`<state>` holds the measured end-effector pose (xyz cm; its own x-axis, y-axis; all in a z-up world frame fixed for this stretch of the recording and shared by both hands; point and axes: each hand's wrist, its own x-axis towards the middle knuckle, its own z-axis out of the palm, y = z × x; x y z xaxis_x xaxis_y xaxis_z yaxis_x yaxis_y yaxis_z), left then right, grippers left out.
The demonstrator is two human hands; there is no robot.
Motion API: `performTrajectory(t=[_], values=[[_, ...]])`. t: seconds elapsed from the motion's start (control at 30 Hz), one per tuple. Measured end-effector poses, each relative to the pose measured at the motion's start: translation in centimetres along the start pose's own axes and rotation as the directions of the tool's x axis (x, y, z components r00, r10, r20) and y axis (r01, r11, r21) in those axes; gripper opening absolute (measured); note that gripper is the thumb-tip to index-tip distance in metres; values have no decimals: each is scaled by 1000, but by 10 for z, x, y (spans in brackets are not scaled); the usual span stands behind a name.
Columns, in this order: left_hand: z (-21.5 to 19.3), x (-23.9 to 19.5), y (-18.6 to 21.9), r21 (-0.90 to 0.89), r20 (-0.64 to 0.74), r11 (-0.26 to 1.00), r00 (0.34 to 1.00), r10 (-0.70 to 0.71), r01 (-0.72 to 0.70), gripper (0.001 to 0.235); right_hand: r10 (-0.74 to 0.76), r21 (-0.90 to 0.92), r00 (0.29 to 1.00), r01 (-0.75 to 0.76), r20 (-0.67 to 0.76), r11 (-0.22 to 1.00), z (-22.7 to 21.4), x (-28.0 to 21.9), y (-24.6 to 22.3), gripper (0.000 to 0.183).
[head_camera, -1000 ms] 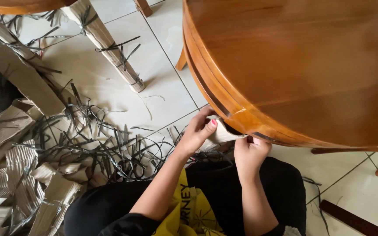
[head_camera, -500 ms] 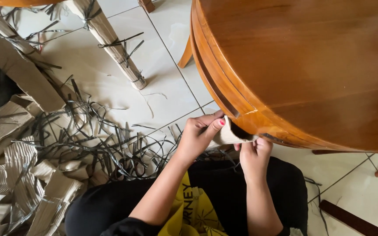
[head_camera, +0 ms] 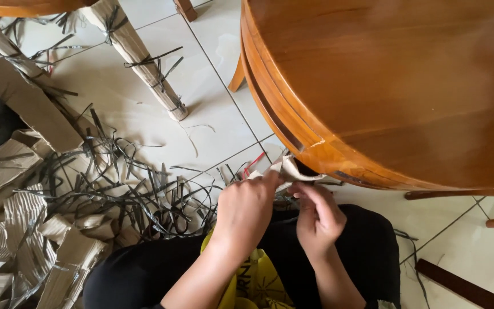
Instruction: Wrapping the legs of wooden chairs with corrugated cardboard and securing it with plastic ties for protection.
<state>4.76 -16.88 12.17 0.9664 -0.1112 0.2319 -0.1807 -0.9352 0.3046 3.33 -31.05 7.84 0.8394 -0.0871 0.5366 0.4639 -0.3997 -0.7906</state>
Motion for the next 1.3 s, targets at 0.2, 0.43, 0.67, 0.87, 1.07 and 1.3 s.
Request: performTrajectory(t=[0.2,0.43,0.67,0.87,1.07,1.3], values=[[-30,14,-10,-156,89,966,971,221,-205,6,-80,-52,995,83,54,995,0,5,7,21],[-41,28,-22,-248,-66,831,864,499,-498,14,-119,-110,991,125,63,986,-1,7,20,18],[-6,30,-34,-493,-287,672,832,475,-553,5,-131,-91,989,137,62,986,-1,2,40,10],[46,18,-36,-793,-317,428,893,319,-434,16,-123,-32,991,125,46,992,-6,7,27,14],[62,18,-22,-886,-316,273,920,233,-374,23,-263,-55,954,273,142,960,-16,17,14,15],[80,14,-11,-723,-488,463,853,182,-513,7,-378,-84,863,427,335,901,-16,26,0,22]])
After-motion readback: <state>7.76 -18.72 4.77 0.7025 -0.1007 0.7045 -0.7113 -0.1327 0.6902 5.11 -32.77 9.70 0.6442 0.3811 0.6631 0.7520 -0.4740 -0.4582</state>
